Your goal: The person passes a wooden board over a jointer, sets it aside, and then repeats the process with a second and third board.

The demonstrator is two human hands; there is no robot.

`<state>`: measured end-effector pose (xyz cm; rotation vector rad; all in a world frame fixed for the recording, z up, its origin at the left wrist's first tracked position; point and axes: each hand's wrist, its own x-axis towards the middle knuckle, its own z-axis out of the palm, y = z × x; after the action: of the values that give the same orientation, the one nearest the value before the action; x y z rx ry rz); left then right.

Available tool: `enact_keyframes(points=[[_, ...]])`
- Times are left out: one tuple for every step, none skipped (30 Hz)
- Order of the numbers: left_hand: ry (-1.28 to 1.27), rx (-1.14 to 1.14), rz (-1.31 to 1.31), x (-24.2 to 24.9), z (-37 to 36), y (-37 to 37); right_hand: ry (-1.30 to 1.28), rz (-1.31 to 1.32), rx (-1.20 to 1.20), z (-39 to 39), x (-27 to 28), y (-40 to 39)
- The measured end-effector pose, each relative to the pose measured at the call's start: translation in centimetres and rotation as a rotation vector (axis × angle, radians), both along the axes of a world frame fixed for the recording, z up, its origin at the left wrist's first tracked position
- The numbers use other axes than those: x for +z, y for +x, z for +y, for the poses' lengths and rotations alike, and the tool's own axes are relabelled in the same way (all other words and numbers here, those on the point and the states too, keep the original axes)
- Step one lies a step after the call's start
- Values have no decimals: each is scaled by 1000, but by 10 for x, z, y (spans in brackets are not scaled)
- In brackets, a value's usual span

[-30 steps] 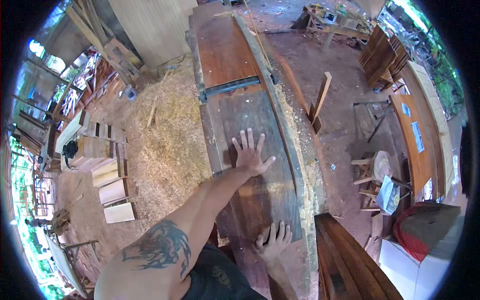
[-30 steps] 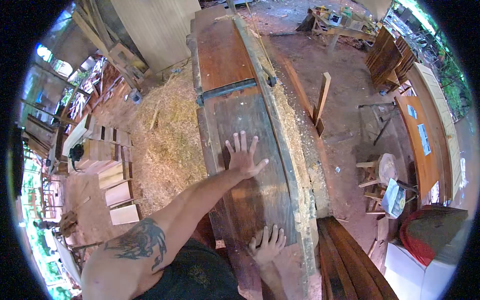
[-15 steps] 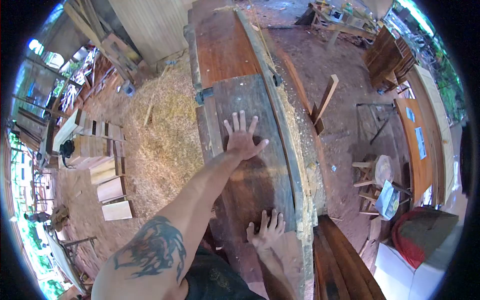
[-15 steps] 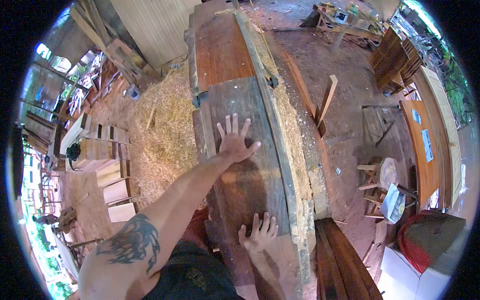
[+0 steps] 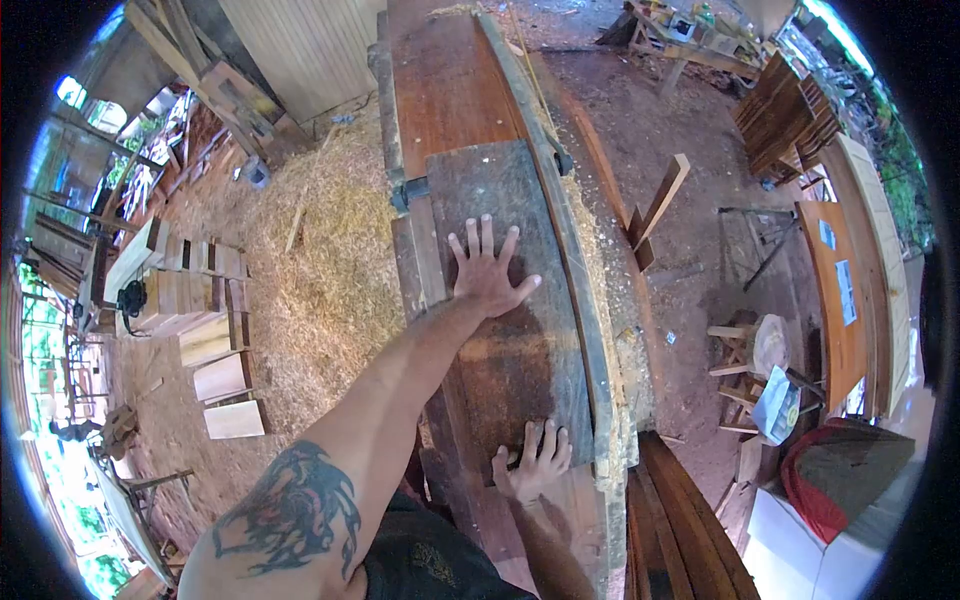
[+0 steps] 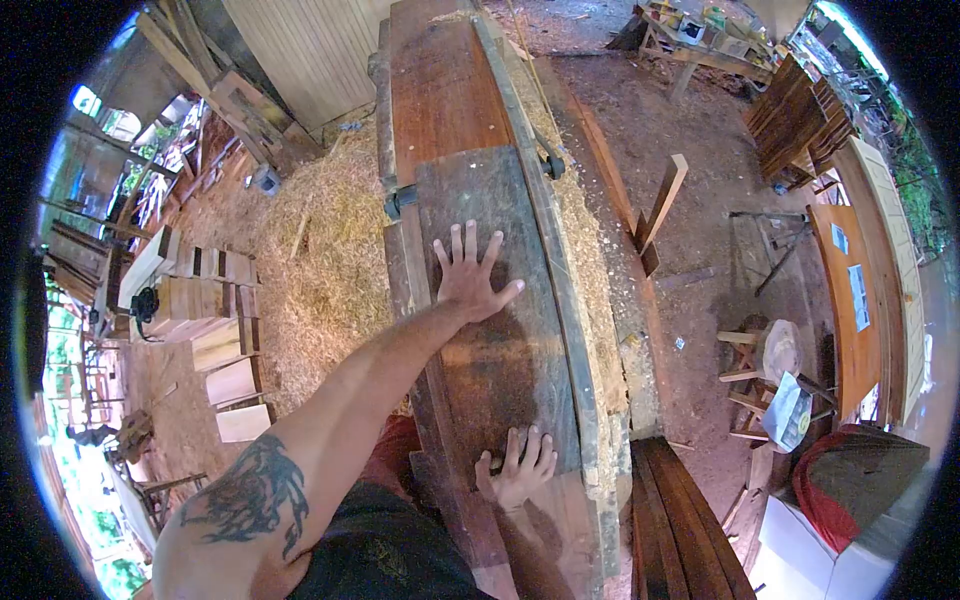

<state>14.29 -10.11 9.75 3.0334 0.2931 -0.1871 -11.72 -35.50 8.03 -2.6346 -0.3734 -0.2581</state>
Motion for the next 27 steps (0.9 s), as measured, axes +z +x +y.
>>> enact_keyframes(points=[[2,0,-12,-1,1,2,0,1,-2,2,1,2],[-3,1,-14,-2,3,4,-1,2,-4,3,1,4],[-7,2,-17,-2,4,6,-1,7,-5,5,-1,5],[-12,4,-19,-2,6,8,-1,11,-7,6,-2,7],[-12,5,-24,-3,8,11,-2,15,-7,9,-2,11],[-13,6,-29,-3,11,14,-8,23,-7,11,-2,14],[-14,7,-34,-4,13,16,-13,32,-7,13,-2,17],[-17,5,-39,-5,16,18,-19,42,-7,15,-2,19],[-22,4,-44,-5,18,21,-16,35,-4,17,-2,22],[-25,4,-51,-5,20,24,-13,26,0,19,-3,25],[-30,6,-50,-3,22,26,-10,18,3,21,-3,28],[-35,8,-50,-1,25,29,-11,22,4,23,-2,31],[-40,10,-51,0,27,32,-11,26,5,26,-1,35],[-37,13,-57,-1,30,35,-11,29,6,29,0,38],[-35,15,-62,-3,32,39,-15,35,7,32,2,41],[-34,17,-67,-4,35,42,-20,41,9,35,4,44],[-35,19,-64,-4,37,44,-24,46,10,37,4,47],[-35,20,-61,-5,39,48,-28,53,17,39,4,50],[-36,22,-56,-5,43,51,-32,60,23,41,3,53],[-30,18,-45,-4,46,54,-37,67,29,44,2,56],[-24,14,-35,-3,49,58,-52,67,38,46,0,59],[-19,10,-25,-4,52,61,-68,66,47,48,-3,62],[-12,9,-49,-7,56,66,-83,65,54,52,-2,67],[-6,7,-73,-11,59,69,-91,86,67,54,-2,71],[0,7,-96,-15,62,73,-101,107,80,57,-1,75],[3,8,-95,-14,65,76,-112,128,93,60,2,81],[6,9,-94,-12,68,81,-110,126,96,64,2,86]])
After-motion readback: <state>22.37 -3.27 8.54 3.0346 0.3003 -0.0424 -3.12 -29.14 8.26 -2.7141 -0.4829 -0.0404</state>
